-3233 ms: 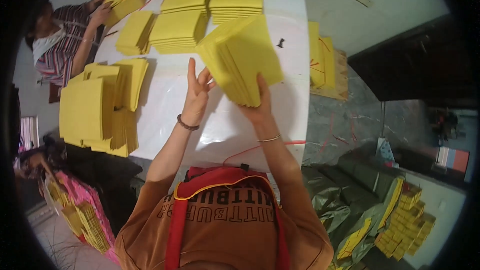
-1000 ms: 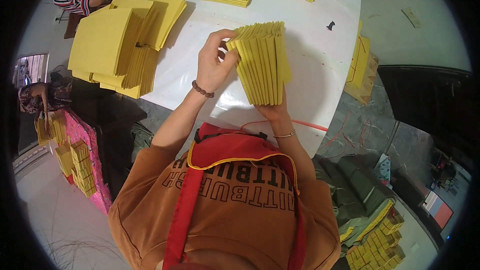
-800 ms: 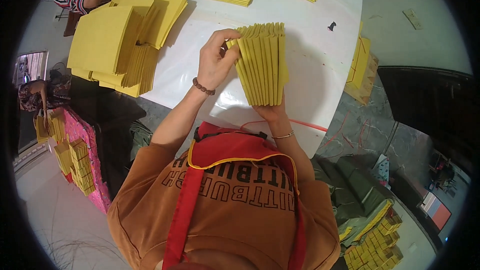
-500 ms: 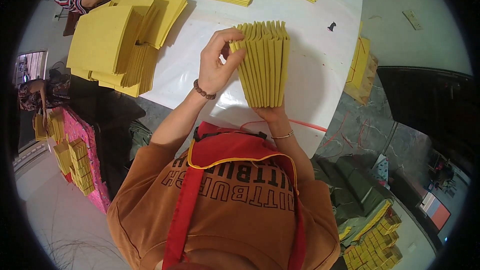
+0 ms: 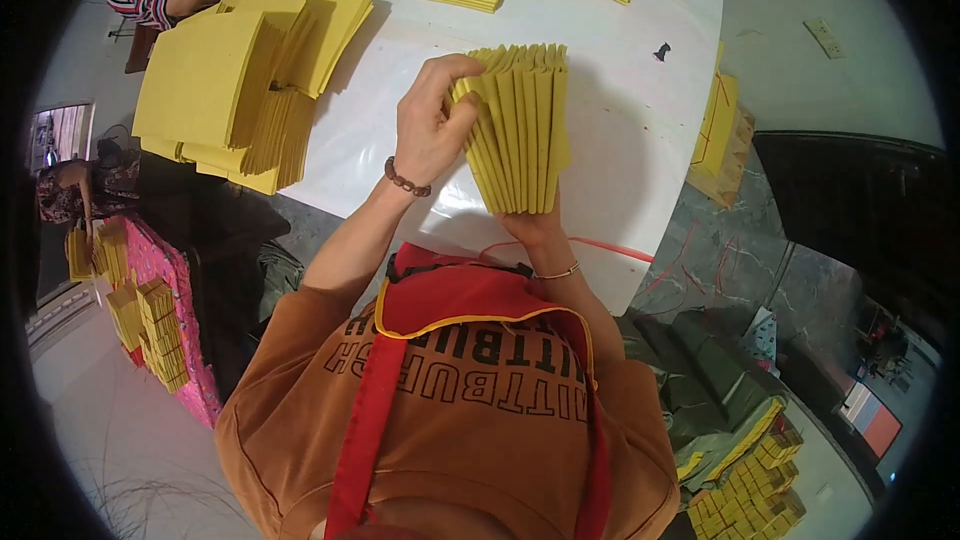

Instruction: Bundling stacks of yellow ceremonial paper with red string.

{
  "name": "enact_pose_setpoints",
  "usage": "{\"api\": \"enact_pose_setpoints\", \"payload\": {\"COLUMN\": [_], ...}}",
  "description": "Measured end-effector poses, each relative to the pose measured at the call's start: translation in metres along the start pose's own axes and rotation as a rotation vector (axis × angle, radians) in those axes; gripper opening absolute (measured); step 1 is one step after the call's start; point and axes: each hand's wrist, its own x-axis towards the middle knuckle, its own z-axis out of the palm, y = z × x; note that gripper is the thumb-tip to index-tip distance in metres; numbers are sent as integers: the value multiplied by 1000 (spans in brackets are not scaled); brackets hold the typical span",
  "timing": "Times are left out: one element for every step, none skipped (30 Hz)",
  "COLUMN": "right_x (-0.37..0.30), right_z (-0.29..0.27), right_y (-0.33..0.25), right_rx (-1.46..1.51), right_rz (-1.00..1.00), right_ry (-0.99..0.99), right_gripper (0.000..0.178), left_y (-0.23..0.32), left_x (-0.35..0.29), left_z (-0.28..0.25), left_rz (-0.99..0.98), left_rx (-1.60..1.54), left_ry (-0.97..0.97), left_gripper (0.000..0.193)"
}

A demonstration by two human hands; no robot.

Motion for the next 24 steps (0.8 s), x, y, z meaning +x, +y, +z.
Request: {"api": "enact_pose_setpoints", "payload": {"right_x": [1, 1, 1, 1, 1, 0, 0, 0, 0, 0, 0, -1, -1, -1, -1, -1, -1, -1, -1, -1, -1, -1, -1, -2], "right_z": [-1, -2, -2, 0, 2, 5, 7, 9, 9, 7, 1, -2, -3, -3, -2, -2, -1, 0, 0, 1, 1, -1, -4, -6], "right_y": [-1, -2, -3, -2, -1, 0, 0, 1, 2, 1, 0, -2, -2, -2, -2, -1, 0, 0, 0, 0, -1, -2, -3, -4], "right_rx": [0, -3, -7, -8, -31, -55, -55, -42, -29, -29, -33, -37, -37, -54, -72, -72, -75, -78, -77, -79, -80, -80, -102, -125], "right_rz": [-1, 10, 20, 19, 11, 2, 3, 6, 10, 6, 29, 51, 50, 32, 15, 14, -2, -17, -17, -12, -7, -8, -5, -2], "right_ry": [0, 2, 4, 5, 5, 6, 6, 13, 20, 21, -65, -149, -149, -127, -104, -105, -93, -80, -79, -97, -114, -114, -109, -104], "right_gripper": [43, 43, 43, 43, 43, 43, 43, 43, 43, 43, 45, 48, 48, 49, 50, 50, 50, 51, 51, 51, 52, 52, 52, 52], "left_y": [0, 0, 0, 0, 1, 2, 2, 2, 3, 4, 5, 7, 9, 13, 15, 16, 16, 17, 17, 17, 17, 17, 16, 15], "left_x": [0, -1, -1, -1, -1, -1, -1, -1, -2, -2, -2, -3, -1, 1, 3, 3, 4, 4, 5, 5, 5, 5, 6, 6], "left_z": [-1, -2, -2, -1, 0, 1, 2, 4, 4, 5, 5, 5, 4, 3, 2, 2, 2, 2, 2, 1, 1, 0, -1, -2], "left_rz": [0, 24, 48, 47, 96, 145, 145, 146, 147, 148, 98, 48, 48, 141, 235, 237, 227, 217, 215, 223, 231, 231, 197, 163], "left_rx": [-1, 9, 18, 17, 67, 117, 117, 154, 190, 187, 218, 248, 247, 363, 479, 479, 415, 351, 352, 357, 362, 361, 364, 366], "left_ry": [0, 4, 8, 8, 32, 56, 57, 71, 85, 83, 40, -3, -5, 41, 87, 87, 63, 38, 38, 16, -6, -7, -25, -43], "left_gripper": [23, 22, 20, 20, 22, 23, 23, 26, 29, 29, 31, 33, 33, 34, 36, 36, 35, 35, 35, 33, 31, 31, 30, 28]}}
